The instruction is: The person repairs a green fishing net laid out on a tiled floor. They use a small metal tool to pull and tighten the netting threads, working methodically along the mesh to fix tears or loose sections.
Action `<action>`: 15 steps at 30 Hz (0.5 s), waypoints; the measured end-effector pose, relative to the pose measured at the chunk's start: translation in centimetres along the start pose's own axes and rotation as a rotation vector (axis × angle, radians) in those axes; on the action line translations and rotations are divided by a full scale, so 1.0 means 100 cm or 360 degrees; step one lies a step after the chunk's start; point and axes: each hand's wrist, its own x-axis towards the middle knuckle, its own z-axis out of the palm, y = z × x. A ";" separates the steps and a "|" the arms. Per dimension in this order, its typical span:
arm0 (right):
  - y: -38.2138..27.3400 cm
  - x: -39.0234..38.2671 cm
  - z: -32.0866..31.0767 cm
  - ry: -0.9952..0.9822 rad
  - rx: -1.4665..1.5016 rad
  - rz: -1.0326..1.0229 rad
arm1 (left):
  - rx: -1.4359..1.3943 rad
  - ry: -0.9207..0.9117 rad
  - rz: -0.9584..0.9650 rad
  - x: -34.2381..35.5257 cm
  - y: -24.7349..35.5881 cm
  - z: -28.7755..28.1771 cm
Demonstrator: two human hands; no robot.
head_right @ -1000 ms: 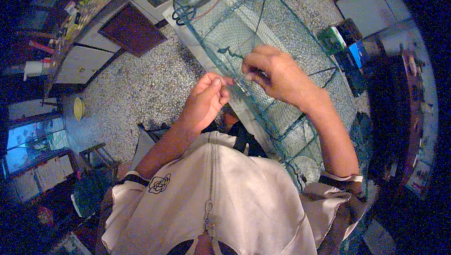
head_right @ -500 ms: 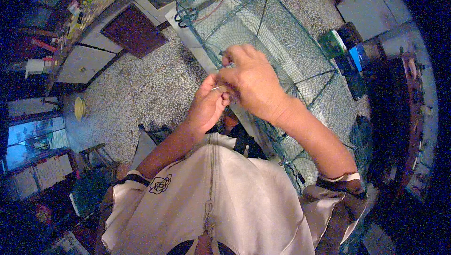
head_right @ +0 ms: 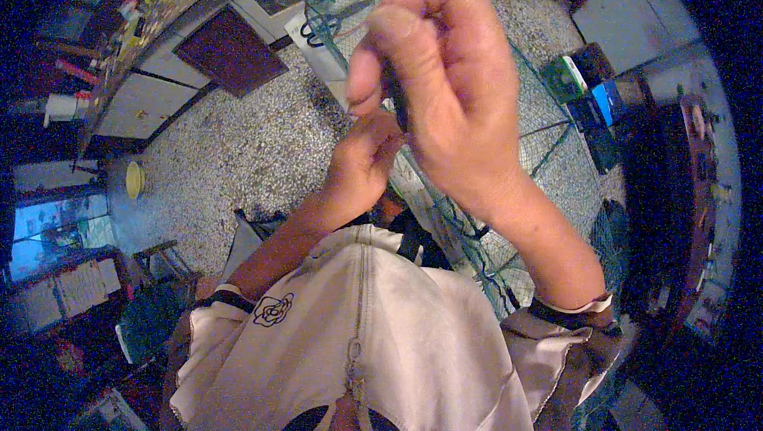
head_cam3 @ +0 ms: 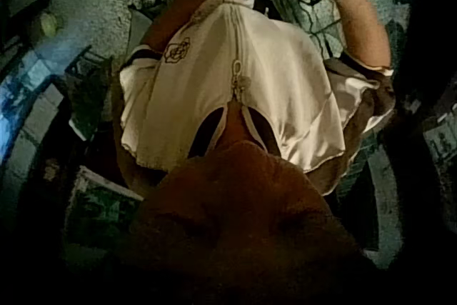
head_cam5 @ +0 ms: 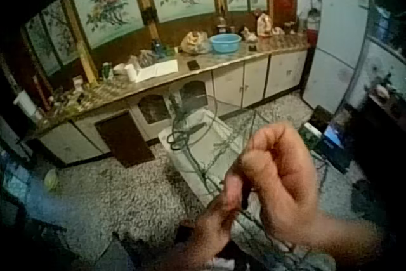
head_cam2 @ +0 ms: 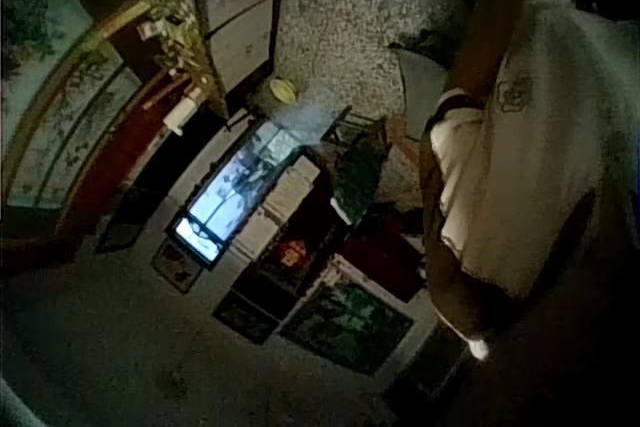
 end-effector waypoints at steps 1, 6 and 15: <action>-0.001 0.001 -0.001 0.0041 0.0034 0.0036 | -0.0056 0.0060 0.0003 0.001 0.000 0.001; -0.009 0.008 -0.006 0.0172 0.0331 0.0231 | -0.0230 0.0003 -0.0215 -0.001 0.000 0.001; -0.054 0.031 -0.048 0.0055 0.0217 -0.0016 | -0.0662 0.0104 -0.0504 -0.009 -0.013 0.016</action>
